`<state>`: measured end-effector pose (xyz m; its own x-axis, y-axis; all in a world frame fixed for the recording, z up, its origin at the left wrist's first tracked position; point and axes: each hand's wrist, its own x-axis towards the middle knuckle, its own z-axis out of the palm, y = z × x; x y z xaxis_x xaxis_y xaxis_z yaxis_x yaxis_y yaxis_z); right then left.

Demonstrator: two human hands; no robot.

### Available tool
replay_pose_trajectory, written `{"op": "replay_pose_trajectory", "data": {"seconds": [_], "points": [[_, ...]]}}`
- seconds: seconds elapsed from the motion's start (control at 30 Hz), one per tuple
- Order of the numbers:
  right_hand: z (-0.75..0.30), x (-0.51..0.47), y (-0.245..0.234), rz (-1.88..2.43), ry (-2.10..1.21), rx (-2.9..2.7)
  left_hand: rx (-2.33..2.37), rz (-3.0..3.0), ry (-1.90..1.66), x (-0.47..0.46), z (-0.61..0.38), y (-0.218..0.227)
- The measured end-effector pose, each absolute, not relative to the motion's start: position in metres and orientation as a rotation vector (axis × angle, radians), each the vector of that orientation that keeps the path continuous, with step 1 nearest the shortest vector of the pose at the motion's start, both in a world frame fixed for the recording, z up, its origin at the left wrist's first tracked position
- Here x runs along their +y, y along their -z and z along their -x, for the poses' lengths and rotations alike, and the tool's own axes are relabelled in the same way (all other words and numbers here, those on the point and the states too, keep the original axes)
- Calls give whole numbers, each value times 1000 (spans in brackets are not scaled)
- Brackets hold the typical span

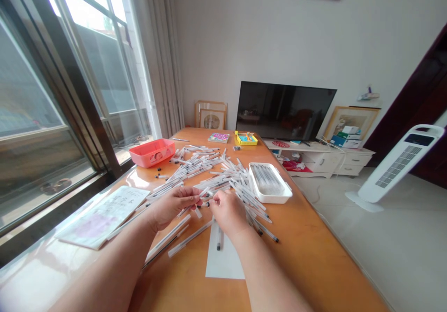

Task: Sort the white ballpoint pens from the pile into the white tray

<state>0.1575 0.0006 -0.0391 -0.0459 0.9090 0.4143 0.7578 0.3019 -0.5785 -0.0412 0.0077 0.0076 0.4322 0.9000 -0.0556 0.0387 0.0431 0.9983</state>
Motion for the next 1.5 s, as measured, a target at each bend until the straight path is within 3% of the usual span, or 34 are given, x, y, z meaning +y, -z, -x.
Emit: {"op": "replay_pose_trajectory", "data": {"seconds": [0.2, 0.33, 1.5], "points": [[-171, -2, 23, 1217, -896, -1288, 895, -1403, -833, 8, 41, -6], [-172, -9, 12, 1063, -1108, -1096, 892, -1439, -816, 6, 39, -8], [-160, -15, 12, 1023, -1090, -1119, 855, -1397, -828, 1, 32, -10]]}}
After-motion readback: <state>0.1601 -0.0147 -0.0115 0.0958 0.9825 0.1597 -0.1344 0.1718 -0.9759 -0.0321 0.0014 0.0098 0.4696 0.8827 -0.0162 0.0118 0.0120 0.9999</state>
